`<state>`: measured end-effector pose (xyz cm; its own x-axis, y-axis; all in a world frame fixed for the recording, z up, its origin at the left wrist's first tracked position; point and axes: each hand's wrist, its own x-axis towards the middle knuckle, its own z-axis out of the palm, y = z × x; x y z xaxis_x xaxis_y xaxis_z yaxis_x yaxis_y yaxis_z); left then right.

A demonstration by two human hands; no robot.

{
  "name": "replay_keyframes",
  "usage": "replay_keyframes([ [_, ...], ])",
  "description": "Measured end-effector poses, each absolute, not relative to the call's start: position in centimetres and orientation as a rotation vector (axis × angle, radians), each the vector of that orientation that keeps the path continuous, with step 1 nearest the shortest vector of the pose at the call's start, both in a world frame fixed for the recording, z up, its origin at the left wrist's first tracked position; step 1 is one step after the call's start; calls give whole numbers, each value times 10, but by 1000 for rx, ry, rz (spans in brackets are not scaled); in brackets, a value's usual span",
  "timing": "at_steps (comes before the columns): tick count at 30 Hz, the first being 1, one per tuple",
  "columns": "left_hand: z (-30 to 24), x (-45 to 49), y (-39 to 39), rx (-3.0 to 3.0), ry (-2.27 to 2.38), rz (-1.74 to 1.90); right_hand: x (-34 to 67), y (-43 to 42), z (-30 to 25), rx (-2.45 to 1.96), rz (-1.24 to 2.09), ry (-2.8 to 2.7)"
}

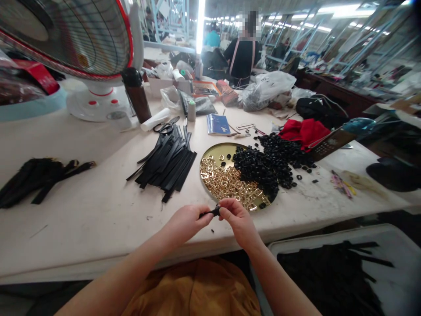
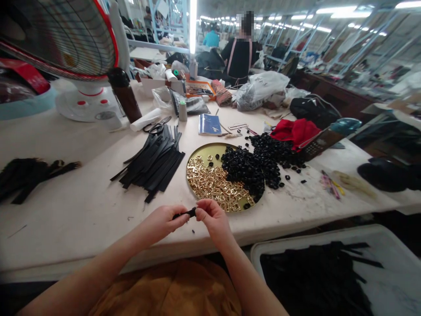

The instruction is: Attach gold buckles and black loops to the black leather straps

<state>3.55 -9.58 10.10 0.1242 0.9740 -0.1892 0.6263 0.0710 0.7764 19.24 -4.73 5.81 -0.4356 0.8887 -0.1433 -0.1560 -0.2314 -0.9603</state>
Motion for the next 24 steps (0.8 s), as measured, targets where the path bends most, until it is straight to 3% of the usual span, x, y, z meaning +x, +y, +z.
replay_keyframes([
  [11, 91, 40, -107, 1492, 1478, 739, 189, -59, 50, -977, 2045, -960],
  [19, 87, 37, -111, 1330, 1393, 816, 188, -74, 54, -934, 1940, -1115],
  [24, 91, 41, -114, 1365, 1405, 788, 189, -75, 54, -896, 2062, -959],
])
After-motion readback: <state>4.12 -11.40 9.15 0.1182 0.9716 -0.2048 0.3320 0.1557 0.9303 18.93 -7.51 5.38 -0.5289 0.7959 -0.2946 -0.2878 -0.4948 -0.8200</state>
